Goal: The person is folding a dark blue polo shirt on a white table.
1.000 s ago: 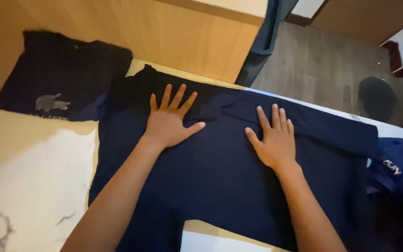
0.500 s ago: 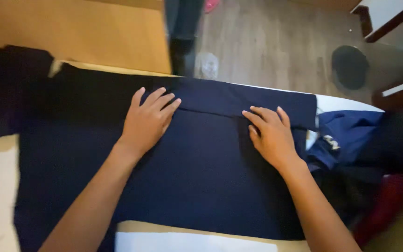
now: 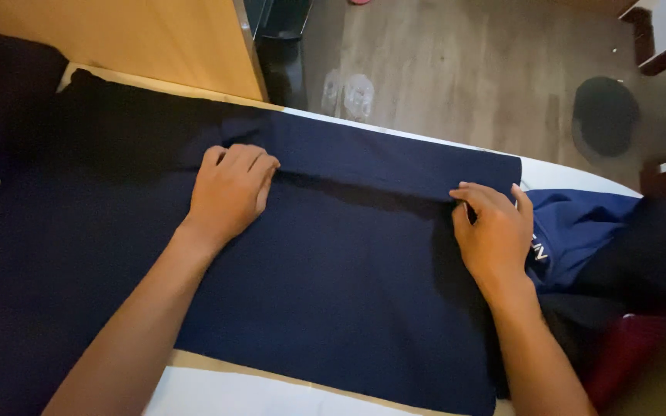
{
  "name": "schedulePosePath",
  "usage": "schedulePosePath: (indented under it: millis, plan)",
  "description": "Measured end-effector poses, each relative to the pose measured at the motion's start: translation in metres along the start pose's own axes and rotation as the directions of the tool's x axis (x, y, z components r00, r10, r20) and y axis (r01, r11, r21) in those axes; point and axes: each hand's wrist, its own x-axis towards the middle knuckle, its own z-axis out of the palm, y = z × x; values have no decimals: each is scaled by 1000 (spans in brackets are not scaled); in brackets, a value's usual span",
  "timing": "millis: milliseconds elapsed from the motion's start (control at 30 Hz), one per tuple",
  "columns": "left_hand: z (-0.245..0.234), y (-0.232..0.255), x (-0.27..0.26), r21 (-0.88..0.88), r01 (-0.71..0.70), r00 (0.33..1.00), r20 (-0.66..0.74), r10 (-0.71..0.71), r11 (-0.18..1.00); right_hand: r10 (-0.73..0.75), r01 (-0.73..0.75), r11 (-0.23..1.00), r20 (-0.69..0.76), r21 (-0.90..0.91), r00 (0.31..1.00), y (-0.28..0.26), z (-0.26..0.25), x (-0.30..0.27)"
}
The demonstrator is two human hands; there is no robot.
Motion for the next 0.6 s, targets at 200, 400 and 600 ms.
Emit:
schedulePosePath:
  millis: [200,400,600]
  plan:
    - [-7,2,-4,36,13,997,69,-16,999,56,-55,998,35,-42,998,8,3,-2]
    - [-16,31,16,-72,177,984,35,-175,982,13,-11,999,58,-33,998,-24,-5,13]
    - [14,40,16,-279,176,975,-80,-206,944,-280,238,943,166,231,946,-72,27,51]
